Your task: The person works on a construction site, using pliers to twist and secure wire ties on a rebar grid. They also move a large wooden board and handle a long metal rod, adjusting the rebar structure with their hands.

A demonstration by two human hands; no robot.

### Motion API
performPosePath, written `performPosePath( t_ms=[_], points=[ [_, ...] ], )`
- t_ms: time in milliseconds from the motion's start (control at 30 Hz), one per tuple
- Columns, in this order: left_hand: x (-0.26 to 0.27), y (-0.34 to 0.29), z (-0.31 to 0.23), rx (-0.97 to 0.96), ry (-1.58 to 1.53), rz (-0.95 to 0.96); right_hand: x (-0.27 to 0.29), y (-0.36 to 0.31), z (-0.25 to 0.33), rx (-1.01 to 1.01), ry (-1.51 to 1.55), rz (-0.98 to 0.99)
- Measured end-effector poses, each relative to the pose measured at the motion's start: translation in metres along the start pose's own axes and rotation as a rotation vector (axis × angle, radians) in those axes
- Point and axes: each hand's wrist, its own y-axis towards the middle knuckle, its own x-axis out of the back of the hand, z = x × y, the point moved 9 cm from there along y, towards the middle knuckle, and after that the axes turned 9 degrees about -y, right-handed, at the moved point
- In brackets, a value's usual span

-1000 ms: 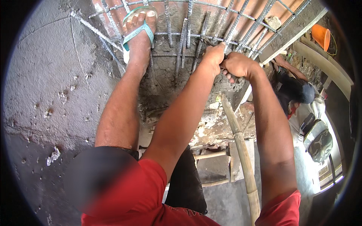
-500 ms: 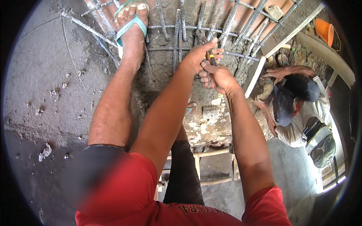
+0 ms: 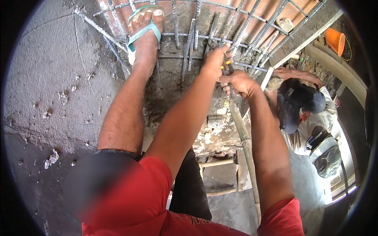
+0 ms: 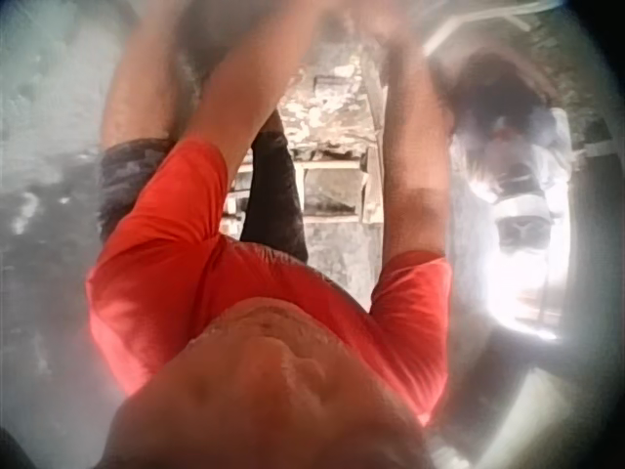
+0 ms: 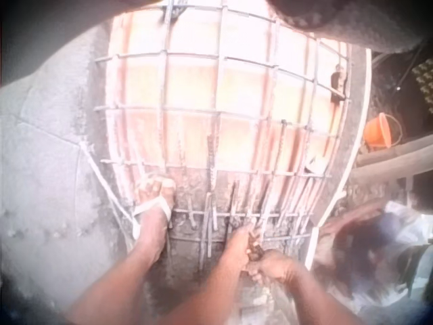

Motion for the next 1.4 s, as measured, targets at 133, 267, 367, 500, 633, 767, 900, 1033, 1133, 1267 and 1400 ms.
performPosePath(
  t_ms=[133, 267, 367, 500, 633, 767, 900, 1033, 1133, 1267, 1400],
  points=[
    [-0.026, 0.002, -0.009, 0.123, -0.359, 0.288, 0.002, -0.023, 0.030, -0.013, 0.039, 0.082],
    [-0.019, 0.013, -0.003, -0.037, -0.406, -0.023, 0.022, -0.051, 0.078, 0.072, -1.286, -0.965],
    [-0.024, 0.008, 0.002, -0.011, -0.367, -0.101, 0.014, -0.049, 0.066, 0.187, -1.346, -1.056],
    [0.009, 0.005, -0.002, 0.111, -0.075, 0.110, 0.006, -0.016, 0.024, 0.057, -0.238, -0.163],
    [-0.014, -0.001, 0.008, 0.138, -0.187, 0.266, -0.010, -0.019, 0.006, 0.014, 0.233, 0.135],
    [-0.002, 0.019, 0.001, -0.020, -0.114, 0.003, 0.021, -0.047, 0.055, 0.135, -0.912, -0.664],
    [0.012, 0.006, -0.022, -0.207, 0.766, -0.239, -0.015, -0.009, 0.006, 0.009, -0.233, -0.272],
    [-0.007, -0.055, -0.031, -0.534, 1.556, -0.250, -0.080, 0.047, -0.047, 0.349, 0.840, 0.226],
    [0.020, -0.076, -0.026, -0.734, 1.388, -0.048, -0.104, 0.063, -0.041, 0.471, 0.917, 0.233],
    [0.034, -0.078, -0.023, -0.551, 1.144, 0.088, -0.070, 0.055, -0.029, 0.543, 0.423, -0.285],
    [-0.035, -0.111, 0.007, -0.325, 1.536, 0.256, -0.045, 0.069, -0.038, 0.556, -0.130, -0.450]
  ],
)
